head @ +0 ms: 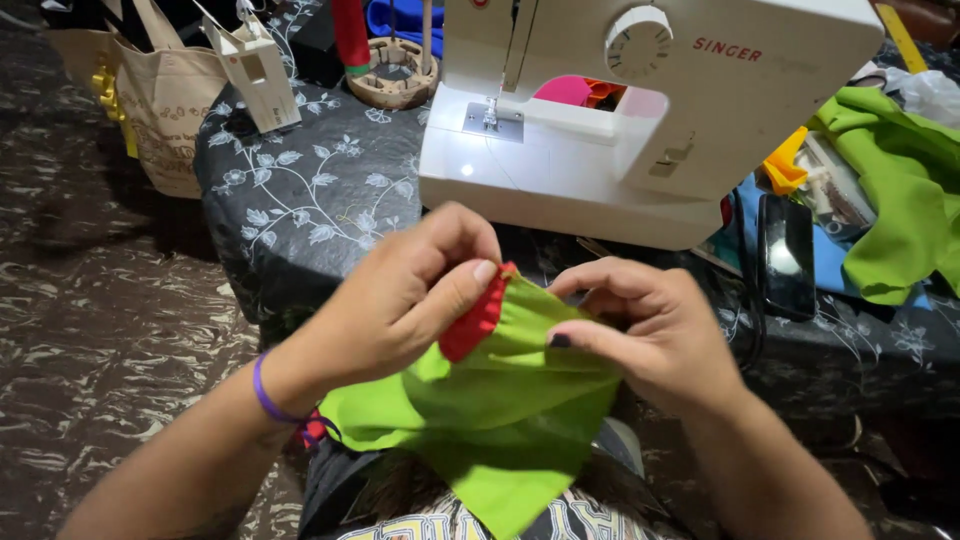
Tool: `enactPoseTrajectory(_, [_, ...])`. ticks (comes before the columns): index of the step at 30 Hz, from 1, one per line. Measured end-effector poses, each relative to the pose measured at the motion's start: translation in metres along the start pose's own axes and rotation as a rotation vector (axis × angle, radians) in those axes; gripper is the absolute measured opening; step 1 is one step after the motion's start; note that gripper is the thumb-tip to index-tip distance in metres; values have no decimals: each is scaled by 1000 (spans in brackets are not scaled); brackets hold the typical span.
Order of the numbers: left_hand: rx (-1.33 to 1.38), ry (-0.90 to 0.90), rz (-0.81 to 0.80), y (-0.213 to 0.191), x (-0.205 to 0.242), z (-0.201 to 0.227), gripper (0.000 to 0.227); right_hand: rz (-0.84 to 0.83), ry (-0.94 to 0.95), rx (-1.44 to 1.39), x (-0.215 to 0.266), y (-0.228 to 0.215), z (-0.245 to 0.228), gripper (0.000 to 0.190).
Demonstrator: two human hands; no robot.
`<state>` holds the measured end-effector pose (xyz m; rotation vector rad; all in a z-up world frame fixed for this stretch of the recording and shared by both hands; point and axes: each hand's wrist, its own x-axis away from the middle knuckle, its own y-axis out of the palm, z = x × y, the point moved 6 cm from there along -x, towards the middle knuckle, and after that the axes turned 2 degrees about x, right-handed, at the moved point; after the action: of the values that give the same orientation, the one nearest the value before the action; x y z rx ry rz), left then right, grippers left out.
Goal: The person is pinning two pieces of fabric together along the edge to prepare for sewing.
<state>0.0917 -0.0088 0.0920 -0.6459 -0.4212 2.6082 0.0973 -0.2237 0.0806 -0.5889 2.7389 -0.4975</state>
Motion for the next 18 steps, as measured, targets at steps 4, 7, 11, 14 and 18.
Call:
enactPoseTrajectory(4, [-202, 173, 41, -5, 0, 25, 12, -7, -162, 263, -1, -20, -22, 33])
enactPoseTrajectory(7, [-313, 330, 66, 1, 4, 35, 14, 14, -311, 423, 7, -20, -41, 29])
enactPoseTrajectory(11, [-384, 404, 189, 3, 14, 34, 19, 51, -484, 501, 21, -6, -54, 22])
enactPoseTrajectory(14, [-458, 497, 205, 10, 22, 29, 36, 113, -515, 455, 29, -3, -51, 20])
enactPoseTrajectory(18, [-413, 459, 227, 9, 24, 39, 21, 119, -516, 417, 28, -5, -50, 20])
